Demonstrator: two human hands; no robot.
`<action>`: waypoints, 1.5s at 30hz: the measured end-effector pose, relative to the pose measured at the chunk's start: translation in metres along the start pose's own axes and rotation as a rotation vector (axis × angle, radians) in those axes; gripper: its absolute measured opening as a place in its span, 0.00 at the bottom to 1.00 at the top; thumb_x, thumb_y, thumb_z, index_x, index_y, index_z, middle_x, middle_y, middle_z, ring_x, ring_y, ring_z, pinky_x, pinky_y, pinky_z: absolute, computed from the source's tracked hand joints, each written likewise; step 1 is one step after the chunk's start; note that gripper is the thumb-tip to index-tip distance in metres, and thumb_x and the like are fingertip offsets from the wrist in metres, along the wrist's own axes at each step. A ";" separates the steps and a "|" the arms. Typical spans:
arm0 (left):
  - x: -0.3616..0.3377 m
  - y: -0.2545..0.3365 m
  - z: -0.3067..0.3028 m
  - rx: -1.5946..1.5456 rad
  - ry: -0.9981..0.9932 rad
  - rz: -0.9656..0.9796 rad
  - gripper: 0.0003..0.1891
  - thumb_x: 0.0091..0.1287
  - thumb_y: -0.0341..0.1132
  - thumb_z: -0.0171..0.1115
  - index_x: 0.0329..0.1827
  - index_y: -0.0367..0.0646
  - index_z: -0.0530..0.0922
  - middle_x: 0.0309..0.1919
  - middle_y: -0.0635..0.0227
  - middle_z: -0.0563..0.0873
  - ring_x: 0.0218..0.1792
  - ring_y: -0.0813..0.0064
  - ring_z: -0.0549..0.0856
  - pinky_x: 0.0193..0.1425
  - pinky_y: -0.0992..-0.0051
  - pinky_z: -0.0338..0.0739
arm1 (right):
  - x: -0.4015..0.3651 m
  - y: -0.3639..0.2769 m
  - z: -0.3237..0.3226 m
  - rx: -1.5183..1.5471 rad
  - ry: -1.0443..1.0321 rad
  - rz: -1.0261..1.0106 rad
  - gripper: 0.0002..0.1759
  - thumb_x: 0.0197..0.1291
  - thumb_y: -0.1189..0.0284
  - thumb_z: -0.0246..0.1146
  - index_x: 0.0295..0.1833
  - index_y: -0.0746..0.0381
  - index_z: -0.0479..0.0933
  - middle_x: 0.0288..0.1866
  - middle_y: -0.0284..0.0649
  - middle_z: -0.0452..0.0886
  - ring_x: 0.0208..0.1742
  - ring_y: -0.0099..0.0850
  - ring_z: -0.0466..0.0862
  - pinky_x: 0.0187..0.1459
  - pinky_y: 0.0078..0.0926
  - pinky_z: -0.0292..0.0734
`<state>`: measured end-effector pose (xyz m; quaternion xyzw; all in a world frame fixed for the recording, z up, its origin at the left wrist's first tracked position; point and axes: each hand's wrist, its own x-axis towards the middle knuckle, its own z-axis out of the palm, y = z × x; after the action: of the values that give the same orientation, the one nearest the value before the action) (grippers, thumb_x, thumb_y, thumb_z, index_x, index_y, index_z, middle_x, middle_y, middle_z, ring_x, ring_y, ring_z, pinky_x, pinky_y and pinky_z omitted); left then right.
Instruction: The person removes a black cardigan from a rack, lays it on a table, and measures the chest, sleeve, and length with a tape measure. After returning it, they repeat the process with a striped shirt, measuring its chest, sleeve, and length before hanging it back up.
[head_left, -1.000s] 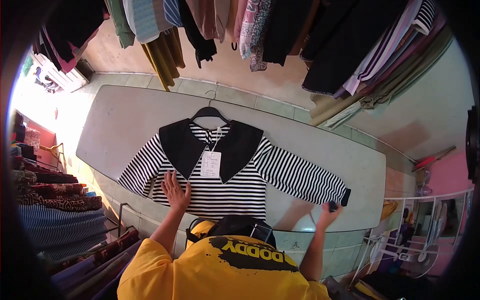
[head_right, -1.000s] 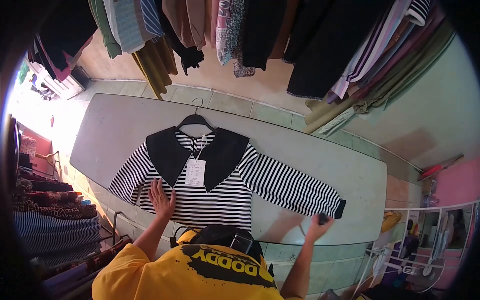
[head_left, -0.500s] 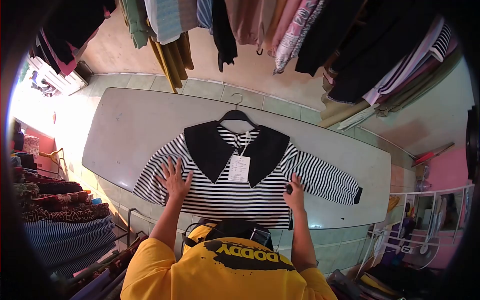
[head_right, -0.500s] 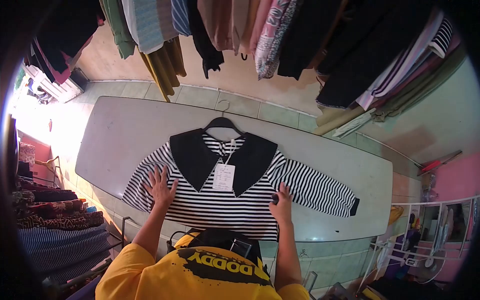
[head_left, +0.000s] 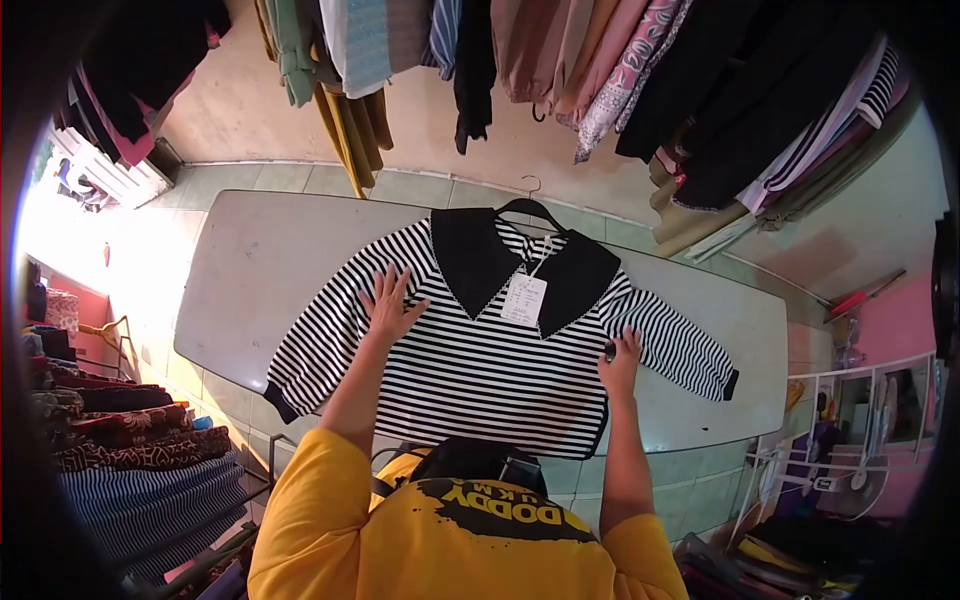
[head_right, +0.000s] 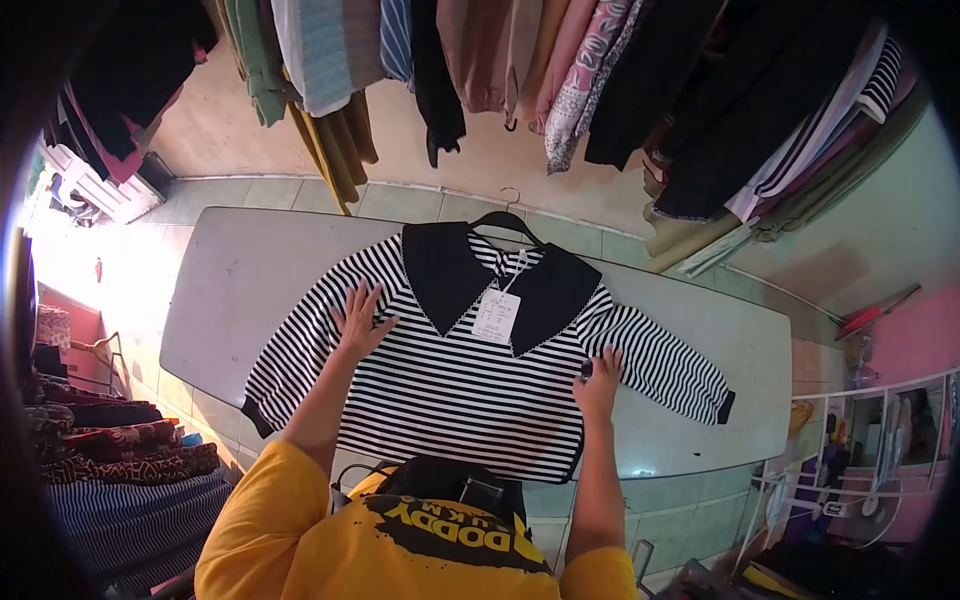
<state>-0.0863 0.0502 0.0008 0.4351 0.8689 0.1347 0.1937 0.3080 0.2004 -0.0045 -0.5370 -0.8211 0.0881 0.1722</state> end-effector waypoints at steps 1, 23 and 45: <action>-0.008 -0.020 0.004 -0.086 0.083 0.090 0.35 0.58 0.55 0.54 0.67 0.51 0.57 0.69 0.59 0.49 0.70 0.55 0.44 0.68 0.48 0.32 | -0.016 -0.006 -0.003 0.031 0.056 -0.035 0.16 0.40 0.79 0.61 0.39 0.67 0.71 0.63 0.54 0.62 0.66 0.55 0.56 0.64 0.48 0.52; -0.082 -0.172 -0.060 0.097 0.331 -0.092 0.15 0.54 0.33 0.58 0.46 0.46 0.76 0.44 0.61 0.78 0.50 0.60 0.75 0.54 0.61 0.68 | -0.180 -0.032 -0.033 0.300 -0.026 0.055 0.18 0.50 0.73 0.61 0.45 0.70 0.67 0.59 0.57 0.66 0.61 0.53 0.65 0.59 0.41 0.63; -0.138 0.017 0.001 -0.697 -0.018 0.309 0.10 0.55 0.31 0.64 0.39 0.39 0.79 0.33 0.61 0.83 0.31 0.72 0.83 0.38 0.74 0.78 | -0.087 -0.123 -0.038 0.880 -0.637 -0.107 0.14 0.61 0.66 0.55 0.46 0.64 0.63 0.36 0.42 0.75 0.39 0.28 0.76 0.41 0.25 0.71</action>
<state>0.0012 -0.0515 0.0367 0.4703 0.6934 0.4459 0.3149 0.2494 0.0699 0.0548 -0.3184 -0.7445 0.5728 0.1277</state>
